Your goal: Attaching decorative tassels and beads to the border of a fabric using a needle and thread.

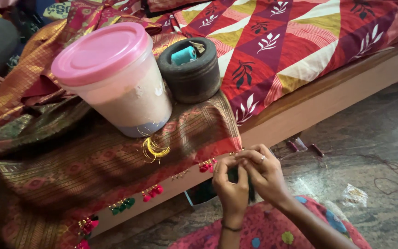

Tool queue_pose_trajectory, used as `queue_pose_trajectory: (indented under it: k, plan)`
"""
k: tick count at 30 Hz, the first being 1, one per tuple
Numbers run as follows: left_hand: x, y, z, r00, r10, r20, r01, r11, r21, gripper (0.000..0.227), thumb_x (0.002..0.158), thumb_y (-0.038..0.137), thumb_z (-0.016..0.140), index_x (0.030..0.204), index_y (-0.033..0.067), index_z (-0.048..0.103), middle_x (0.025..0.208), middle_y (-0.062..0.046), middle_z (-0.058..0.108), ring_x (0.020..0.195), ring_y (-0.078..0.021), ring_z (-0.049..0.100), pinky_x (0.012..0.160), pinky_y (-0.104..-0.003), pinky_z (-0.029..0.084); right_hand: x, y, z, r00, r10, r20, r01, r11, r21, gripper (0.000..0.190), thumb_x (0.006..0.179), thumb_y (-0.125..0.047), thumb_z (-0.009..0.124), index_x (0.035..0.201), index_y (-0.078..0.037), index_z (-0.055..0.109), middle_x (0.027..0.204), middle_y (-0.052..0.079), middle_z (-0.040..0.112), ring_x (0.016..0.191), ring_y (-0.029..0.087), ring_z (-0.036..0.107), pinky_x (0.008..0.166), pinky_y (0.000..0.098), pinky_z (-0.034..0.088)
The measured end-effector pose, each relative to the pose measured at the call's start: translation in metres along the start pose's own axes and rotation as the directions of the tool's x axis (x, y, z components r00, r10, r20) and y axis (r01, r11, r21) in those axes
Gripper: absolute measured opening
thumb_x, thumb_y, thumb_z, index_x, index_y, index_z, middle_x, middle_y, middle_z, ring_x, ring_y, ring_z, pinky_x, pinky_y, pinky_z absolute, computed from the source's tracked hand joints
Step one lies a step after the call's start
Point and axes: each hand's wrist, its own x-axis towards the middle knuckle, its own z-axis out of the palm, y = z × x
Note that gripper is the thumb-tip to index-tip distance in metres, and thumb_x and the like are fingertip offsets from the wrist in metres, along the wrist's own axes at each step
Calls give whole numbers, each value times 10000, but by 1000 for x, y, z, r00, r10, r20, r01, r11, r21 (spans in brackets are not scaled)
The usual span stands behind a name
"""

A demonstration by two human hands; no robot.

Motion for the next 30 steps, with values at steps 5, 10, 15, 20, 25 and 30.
queue_pose_trajectory:
  k: [5,10,15,20,25,30]
  plan:
    - [11,9,-5,982,-95,166,143,940,-309,117,919,61,640,1023,10,621,1030,-93,694,1011,-210,659,939,-340,516,-5,-1,-10,994,-70,-82,70,998,-9,144,878,-84,716,1006,-47,771,982,94,643,846,211,672,703,324,548]
    - [15,-1,-6,948,192,253,-140,967,-212,177,958,100,617,1046,-18,715,1049,-123,716,1031,-203,659,947,-330,513,7,-21,-23,864,-475,-167,378,831,-409,169,808,-102,716,970,-83,763,965,67,576,987,346,596,873,411,496]
    - [9,-33,5,941,-185,282,293,862,-414,250,957,123,608,1122,-29,720,983,-22,757,898,-71,649,806,-258,528,28,-1,-17,955,-284,86,278,957,80,170,906,-2,661,1063,-5,727,1177,147,751,1139,279,730,969,365,553]
    - [17,-59,7,939,-149,311,288,836,-468,199,969,91,617,1001,-69,732,911,-15,725,845,-69,627,759,-251,520,33,7,-8,971,-153,185,129,983,132,233,912,-2,629,1110,-1,750,954,106,818,912,153,800,828,284,623]
    - [21,-45,7,936,-136,324,301,785,-541,229,949,49,552,1047,-46,736,932,-5,719,859,-54,628,766,-237,506,40,3,-5,980,-78,181,20,952,304,209,972,-42,592,1112,22,734,877,70,797,852,94,749,783,254,607]
    - [21,-20,3,953,-201,229,267,913,-309,401,892,-15,505,1194,-28,770,848,-39,699,722,-83,574,646,-249,458,47,-6,-3,986,58,156,-109,934,340,193,999,-83,620,1091,21,754,820,47,760,774,65,677,691,240,575]
